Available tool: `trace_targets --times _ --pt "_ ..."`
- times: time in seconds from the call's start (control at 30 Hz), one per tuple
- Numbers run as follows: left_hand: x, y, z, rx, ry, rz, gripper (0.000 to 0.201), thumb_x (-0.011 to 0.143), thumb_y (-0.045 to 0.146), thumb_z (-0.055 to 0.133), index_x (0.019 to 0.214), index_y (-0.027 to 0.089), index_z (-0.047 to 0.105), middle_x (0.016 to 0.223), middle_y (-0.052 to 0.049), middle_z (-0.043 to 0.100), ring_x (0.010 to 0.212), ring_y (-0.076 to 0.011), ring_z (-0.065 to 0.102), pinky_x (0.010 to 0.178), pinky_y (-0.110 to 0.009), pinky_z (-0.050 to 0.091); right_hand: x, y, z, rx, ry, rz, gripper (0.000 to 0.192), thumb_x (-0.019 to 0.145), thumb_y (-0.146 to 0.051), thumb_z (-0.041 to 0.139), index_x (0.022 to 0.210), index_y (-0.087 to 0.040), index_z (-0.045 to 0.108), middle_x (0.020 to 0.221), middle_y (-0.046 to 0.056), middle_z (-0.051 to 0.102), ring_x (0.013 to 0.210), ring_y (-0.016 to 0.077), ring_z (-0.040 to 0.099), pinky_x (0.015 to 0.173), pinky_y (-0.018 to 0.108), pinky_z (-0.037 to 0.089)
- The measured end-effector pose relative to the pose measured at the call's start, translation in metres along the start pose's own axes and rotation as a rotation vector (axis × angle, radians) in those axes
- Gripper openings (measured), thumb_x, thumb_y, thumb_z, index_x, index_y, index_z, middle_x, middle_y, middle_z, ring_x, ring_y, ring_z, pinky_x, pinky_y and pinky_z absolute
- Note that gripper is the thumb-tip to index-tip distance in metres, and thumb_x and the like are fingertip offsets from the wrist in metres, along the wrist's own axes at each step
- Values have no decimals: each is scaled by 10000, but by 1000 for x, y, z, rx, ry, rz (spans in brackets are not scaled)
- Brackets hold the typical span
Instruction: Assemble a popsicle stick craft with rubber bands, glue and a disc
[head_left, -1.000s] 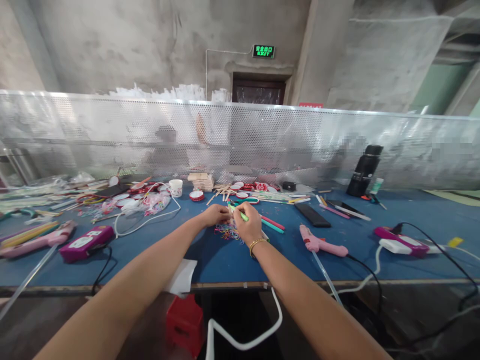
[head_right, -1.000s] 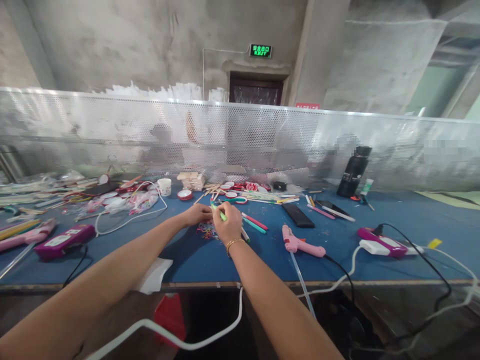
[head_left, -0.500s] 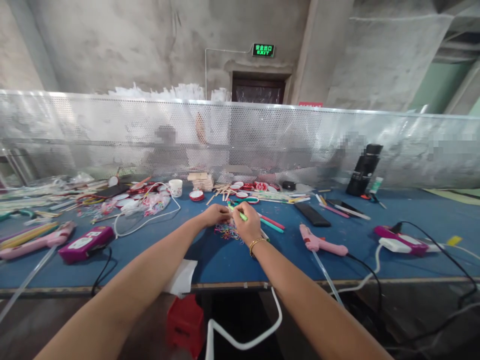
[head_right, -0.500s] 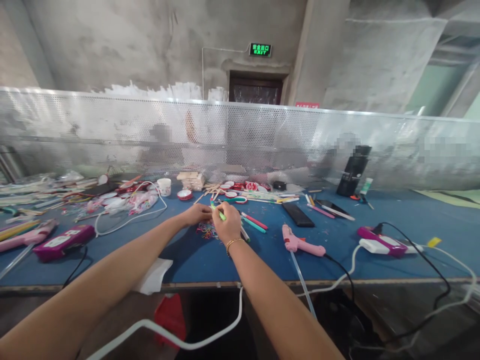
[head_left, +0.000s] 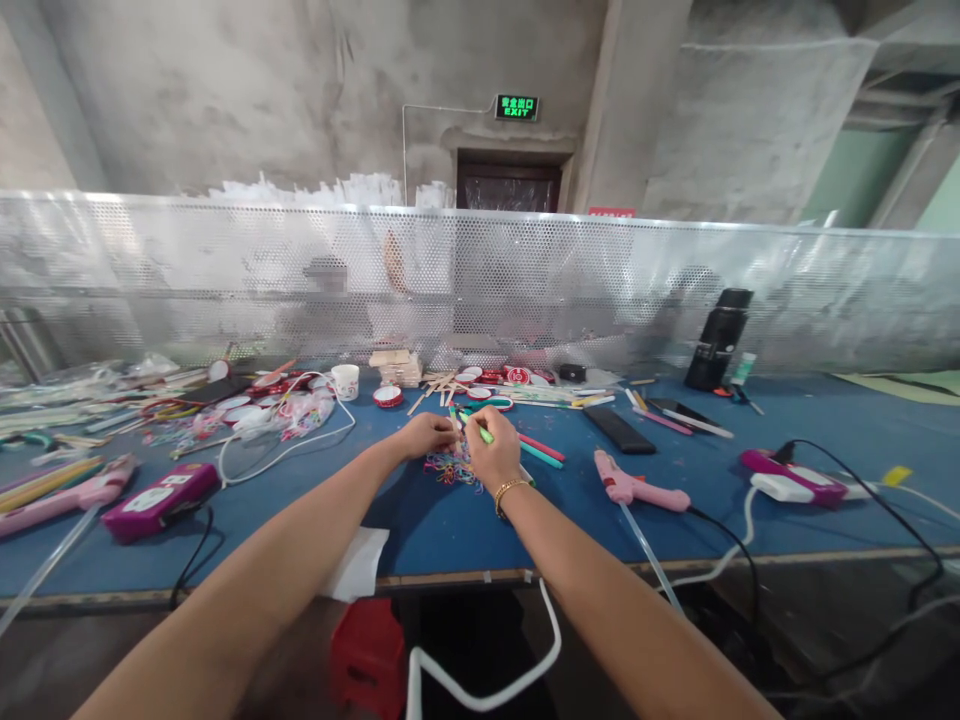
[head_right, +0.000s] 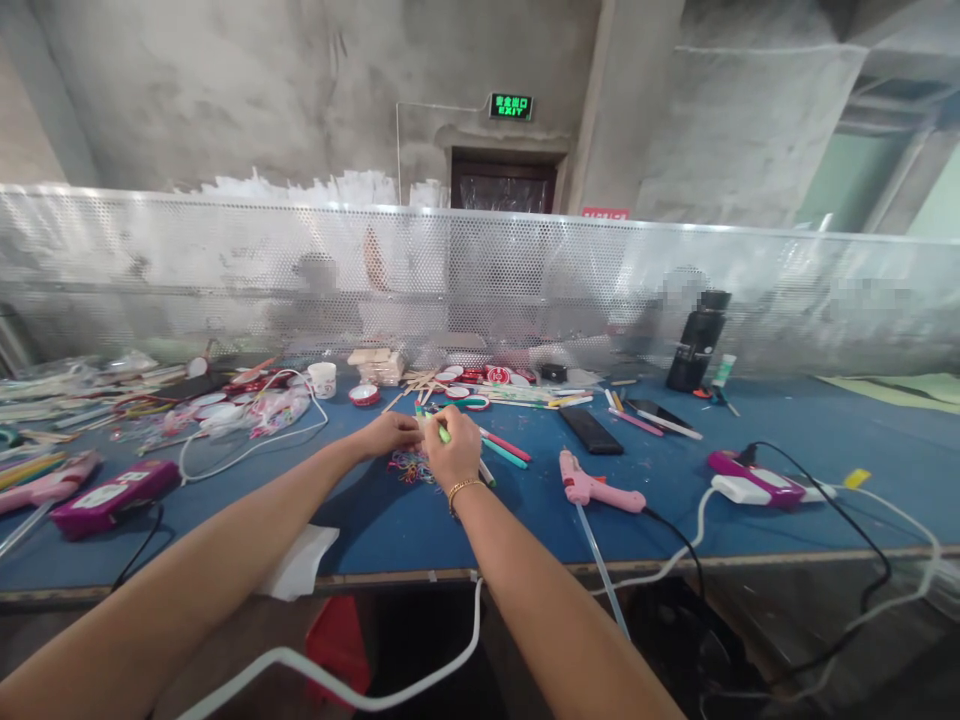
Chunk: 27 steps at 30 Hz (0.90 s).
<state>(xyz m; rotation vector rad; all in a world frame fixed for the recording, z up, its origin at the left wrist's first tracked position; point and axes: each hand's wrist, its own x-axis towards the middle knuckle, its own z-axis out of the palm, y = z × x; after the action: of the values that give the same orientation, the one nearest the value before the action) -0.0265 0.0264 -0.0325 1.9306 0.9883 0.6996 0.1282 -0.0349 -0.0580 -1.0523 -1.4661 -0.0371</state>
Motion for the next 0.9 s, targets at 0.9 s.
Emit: trace_targets --times 0.9 --pt "1 -1 0 23 22 -4 293 667 407 732 605 134 645 578 -8 617 540 -108 525 537 -226 399 0 3 1 -30 9 -15 133 855 -224 514 725 -215 542 696 0 623 713 167 564 717 273 372"
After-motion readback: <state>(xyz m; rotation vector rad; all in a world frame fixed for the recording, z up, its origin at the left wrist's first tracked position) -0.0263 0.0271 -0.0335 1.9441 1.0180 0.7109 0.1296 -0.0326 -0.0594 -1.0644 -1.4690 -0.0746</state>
